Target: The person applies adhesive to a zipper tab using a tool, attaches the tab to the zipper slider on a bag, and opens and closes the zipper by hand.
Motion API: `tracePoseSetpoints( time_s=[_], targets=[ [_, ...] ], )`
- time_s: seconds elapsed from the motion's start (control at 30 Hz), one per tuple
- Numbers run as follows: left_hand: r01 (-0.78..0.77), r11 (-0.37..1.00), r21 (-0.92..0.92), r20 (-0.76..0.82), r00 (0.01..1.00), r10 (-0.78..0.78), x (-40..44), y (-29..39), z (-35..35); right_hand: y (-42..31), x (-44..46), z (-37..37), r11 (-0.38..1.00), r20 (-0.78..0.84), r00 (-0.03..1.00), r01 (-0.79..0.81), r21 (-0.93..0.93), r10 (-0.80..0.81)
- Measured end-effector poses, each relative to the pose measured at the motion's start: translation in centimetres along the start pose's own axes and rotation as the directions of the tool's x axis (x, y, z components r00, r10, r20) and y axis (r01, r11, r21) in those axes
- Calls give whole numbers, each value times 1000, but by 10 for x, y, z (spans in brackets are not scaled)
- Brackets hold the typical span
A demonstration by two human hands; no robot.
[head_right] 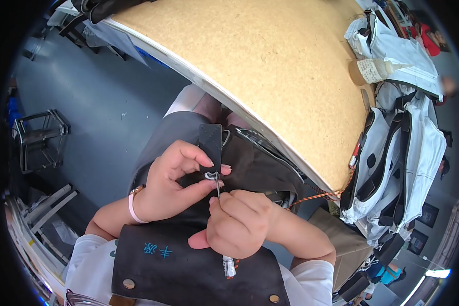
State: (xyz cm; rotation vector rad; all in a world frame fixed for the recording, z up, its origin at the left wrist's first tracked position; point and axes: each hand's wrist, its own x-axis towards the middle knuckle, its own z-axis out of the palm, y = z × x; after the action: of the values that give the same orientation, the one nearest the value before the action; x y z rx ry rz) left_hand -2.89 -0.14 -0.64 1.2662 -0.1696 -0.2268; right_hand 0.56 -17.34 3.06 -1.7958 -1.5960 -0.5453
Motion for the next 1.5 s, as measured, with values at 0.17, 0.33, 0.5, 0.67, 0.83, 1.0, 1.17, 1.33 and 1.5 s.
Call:
tracePoseSetpoints(
  time_s=[0.17, 0.33, 0.5, 0.67, 0.83, 1.0, 1.17, 1.33, 1.5],
  targets=[
    [-18, 999, -49, -13, 1000, 17, 0, 0, 2, 2, 0, -7, 992, 31, 998, -54, 118, 51],
    [-13, 1000, -21, -20, 1000, 12, -1, -2, 1, 4, 5, -24, 935, 22, 985, -168, 311, 170],
    [-24, 1000, -5, -47, 999, 24, -1, -3, 2, 5, 2, -24, 886, 48, 971, -235, 401, 235],
    [-91, 996, 13, -137, 986, 92, -1, -12, 6, 4, -1, -25, 919, -11, 971, -222, 325, 238],
    [-119, 987, 107, -136, 982, 133, 3, -5, 7, 0, -11, -30, 928, -15, 955, -283, 243, 296],
    [-104, 970, 222, -117, 984, 132, 6, 6, 5, -3, -16, -40, 939, -51, 941, -327, 102, 334],
    [-182, 962, 205, -215, 950, 225, 12, -6, 10, -1, -17, -58, 933, -63, 948, -318, -169, 311],
    [-205, 958, 198, -215, 945, 247, 8, -13, 6, 12, -21, -81, 760, 100, 825, -455, -464, 556],
    [-291, 885, 362, -173, 912, 371, 6, -4, 4, 64, -48, -124, 613, 102, 808, -350, -708, 580]
  ],
)
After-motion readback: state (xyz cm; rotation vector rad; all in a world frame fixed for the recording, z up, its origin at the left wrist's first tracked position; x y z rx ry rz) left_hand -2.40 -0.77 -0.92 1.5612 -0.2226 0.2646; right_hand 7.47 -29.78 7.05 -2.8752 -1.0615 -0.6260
